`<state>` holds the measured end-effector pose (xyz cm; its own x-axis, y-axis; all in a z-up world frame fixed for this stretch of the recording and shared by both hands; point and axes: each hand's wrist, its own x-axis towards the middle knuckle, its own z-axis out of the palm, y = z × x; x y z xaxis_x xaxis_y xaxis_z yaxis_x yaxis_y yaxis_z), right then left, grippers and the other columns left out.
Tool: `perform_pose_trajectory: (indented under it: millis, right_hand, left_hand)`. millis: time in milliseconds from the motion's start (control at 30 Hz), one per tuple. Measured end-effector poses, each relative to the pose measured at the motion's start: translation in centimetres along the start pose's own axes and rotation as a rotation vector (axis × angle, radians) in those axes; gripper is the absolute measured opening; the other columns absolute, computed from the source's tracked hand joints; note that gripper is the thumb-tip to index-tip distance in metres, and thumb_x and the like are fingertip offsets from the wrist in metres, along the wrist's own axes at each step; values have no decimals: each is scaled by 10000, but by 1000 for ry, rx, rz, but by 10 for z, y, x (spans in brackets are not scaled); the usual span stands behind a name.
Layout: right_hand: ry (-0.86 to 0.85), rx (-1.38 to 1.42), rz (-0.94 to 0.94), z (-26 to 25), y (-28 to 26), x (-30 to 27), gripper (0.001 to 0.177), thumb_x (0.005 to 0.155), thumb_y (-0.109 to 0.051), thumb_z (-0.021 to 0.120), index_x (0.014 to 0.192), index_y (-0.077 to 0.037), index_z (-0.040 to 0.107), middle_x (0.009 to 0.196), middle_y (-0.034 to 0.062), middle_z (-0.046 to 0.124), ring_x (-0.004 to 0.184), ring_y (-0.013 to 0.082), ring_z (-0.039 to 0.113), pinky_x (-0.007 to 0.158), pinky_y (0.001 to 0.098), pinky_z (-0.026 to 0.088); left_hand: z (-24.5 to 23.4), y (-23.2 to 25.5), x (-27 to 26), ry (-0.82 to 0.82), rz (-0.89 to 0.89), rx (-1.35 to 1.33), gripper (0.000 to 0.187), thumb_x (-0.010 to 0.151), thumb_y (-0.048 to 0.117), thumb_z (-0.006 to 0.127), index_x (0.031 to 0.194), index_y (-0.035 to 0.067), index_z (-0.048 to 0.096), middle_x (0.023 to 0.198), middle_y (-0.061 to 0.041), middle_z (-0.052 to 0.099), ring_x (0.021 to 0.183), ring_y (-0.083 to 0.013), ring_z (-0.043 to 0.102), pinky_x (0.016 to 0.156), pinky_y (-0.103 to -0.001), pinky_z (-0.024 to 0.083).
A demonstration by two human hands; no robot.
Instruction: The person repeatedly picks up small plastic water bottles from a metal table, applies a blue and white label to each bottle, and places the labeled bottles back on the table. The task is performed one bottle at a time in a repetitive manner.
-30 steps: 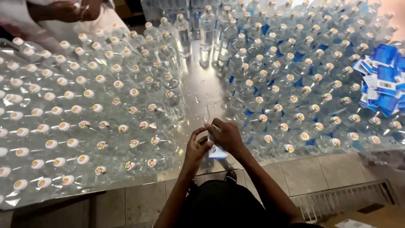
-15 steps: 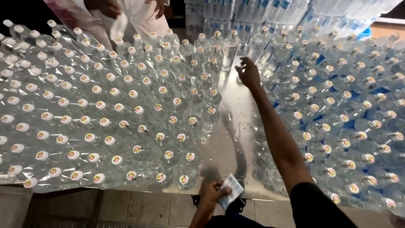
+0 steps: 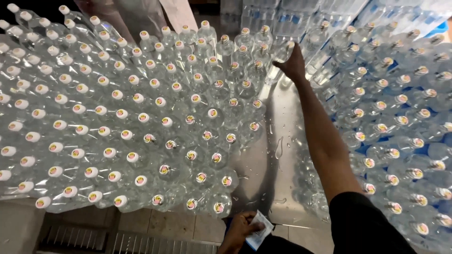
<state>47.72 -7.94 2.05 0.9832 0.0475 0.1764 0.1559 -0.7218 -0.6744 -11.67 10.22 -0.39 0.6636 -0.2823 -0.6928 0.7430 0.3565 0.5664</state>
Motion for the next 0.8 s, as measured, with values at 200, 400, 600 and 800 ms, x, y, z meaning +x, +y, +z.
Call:
perform_pose_trajectory:
  millis: [200,400,600,800]
  right_hand:
    - [-59,30,175,-39,-40,-150,1086,858,-344,971,1636,-11,289,1627,259,493,1421,463,553,1072,559,564]
    - [-91,74,216,-69,-50,-296,888,822,-334,916,1537,-128,431,1547,122,525,1195,348,659,806,467,563]
    - [-228,129,332,-108,-75,-386,903,779,-311,908,1550,-199,451,1554,133,546,1384,521,584,1167,696,498]
    - [-291,90,263,-125,-82,-424,999,769,-366,916,1622,-205,420,1621,116,452,1461,491,519,1186,677,497]
  left_hand:
    - [17,21,3,-45,-5,-31,320,776,46,934,1074,-19,838,1037,-149,865,838,-236,806,701,-336,664]
    - [42,42,3,-5,60,-83,541,882,272,858,1302,-49,743,1097,-167,773,760,-207,720,571,-277,627]
    - [82,89,-26,153,294,197,446,983,358,870,1170,-41,801,755,-16,650,699,-65,538,559,-262,493]
    - [85,62,0,149,315,-26,317,772,180,1015,918,1,798,715,-44,711,660,-110,695,564,-290,602]
